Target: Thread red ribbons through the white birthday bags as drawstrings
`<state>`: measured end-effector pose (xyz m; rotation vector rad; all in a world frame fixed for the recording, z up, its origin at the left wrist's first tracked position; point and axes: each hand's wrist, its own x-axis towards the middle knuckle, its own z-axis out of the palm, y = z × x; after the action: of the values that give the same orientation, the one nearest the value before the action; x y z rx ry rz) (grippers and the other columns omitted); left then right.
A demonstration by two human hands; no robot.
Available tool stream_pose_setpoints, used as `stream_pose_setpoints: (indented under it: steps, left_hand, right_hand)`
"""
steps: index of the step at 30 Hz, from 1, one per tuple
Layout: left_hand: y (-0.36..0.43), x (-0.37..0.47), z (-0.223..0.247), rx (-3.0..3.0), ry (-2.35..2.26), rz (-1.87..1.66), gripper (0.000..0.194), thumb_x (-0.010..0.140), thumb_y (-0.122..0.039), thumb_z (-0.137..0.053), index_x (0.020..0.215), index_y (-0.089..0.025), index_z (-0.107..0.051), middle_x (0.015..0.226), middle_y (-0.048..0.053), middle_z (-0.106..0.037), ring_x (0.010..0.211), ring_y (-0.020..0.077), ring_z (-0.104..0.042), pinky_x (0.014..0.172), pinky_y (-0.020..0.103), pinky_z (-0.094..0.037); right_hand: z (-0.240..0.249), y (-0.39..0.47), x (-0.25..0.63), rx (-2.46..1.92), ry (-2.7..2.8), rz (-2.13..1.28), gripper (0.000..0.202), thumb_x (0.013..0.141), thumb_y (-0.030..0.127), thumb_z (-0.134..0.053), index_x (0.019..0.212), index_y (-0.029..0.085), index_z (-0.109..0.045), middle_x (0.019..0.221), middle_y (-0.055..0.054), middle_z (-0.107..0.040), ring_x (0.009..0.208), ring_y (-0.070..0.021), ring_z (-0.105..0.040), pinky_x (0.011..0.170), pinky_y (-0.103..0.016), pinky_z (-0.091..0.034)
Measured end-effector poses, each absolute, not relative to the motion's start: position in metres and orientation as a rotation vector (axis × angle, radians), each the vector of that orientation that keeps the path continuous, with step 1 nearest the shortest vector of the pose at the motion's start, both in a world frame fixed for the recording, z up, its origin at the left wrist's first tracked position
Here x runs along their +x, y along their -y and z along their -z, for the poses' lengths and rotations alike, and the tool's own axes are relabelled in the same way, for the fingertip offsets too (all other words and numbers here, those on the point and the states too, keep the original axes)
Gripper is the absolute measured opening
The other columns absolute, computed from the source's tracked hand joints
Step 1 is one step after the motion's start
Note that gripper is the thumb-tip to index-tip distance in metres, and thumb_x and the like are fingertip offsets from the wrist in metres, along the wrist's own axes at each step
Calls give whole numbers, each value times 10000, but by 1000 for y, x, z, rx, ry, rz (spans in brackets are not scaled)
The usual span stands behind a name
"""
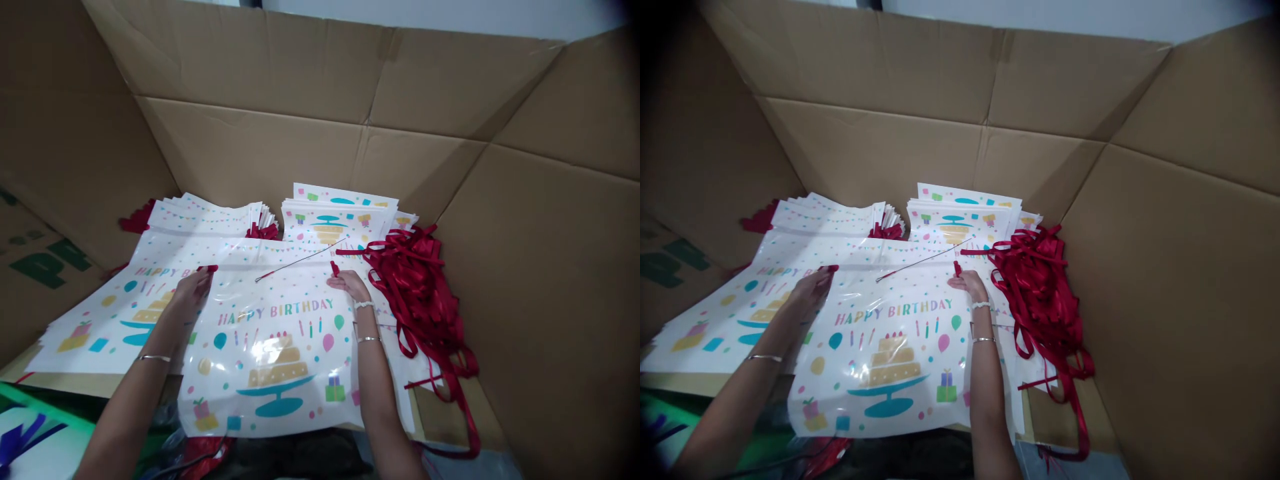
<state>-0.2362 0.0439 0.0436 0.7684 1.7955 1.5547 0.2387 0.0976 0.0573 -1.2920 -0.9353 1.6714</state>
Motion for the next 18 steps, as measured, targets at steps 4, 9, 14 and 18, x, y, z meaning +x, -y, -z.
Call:
stream_pose_setpoints:
  steps: [4, 9, 14, 18]
  left_hand:
    - [-55, -236, -28, 461, -1515, -1830, 122, 893, -154, -710, 878, -143, -590, 732, 29, -660, 698, 143, -669, 698, 249, -589]
    - [-59, -241, -19, 540, -1595, -1891, 222, 816, -280, -776, 825, -154, -593, 716, 30, -642, 635, 136, -631, 577, 217, -550]
    - [-55, -244, -18, 629, -1760, -1816, 279, 805, -376, -777, 832, -151, -615, 682, 25, -624, 554, 115, -554, 460, 184, -436]
    - [-54, -246, -20, 630, -1796, -1790, 261, 832, -375, -738, 819, -150, -608, 682, 34, -638, 567, 130, -571, 494, 207, -454]
  right_hand:
    - [-55, -100, 240, -1320, 927, -1677, 191, 957, 74, -504, 862, 91, -669, 816, -168, -748, 784, -206, -748, 896, -338, -607]
    - [-55, -101, 239, -1341, 918, -1669, 202, 939, 89, -510, 823, 105, -675, 849, -186, -750, 808, -215, -750, 891, -335, -600]
    - [-55, -102, 239, -1354, 907, -1667, 234, 960, 100, -472, 845, 87, -676, 858, -199, -750, 807, -213, -744, 885, -330, -587]
    - [-54, -103, 239, -1369, 906, -1671, 242, 979, 83, -451, 881, 62, -671, 847, -203, -747, 782, -205, -737, 884, -326, -581]
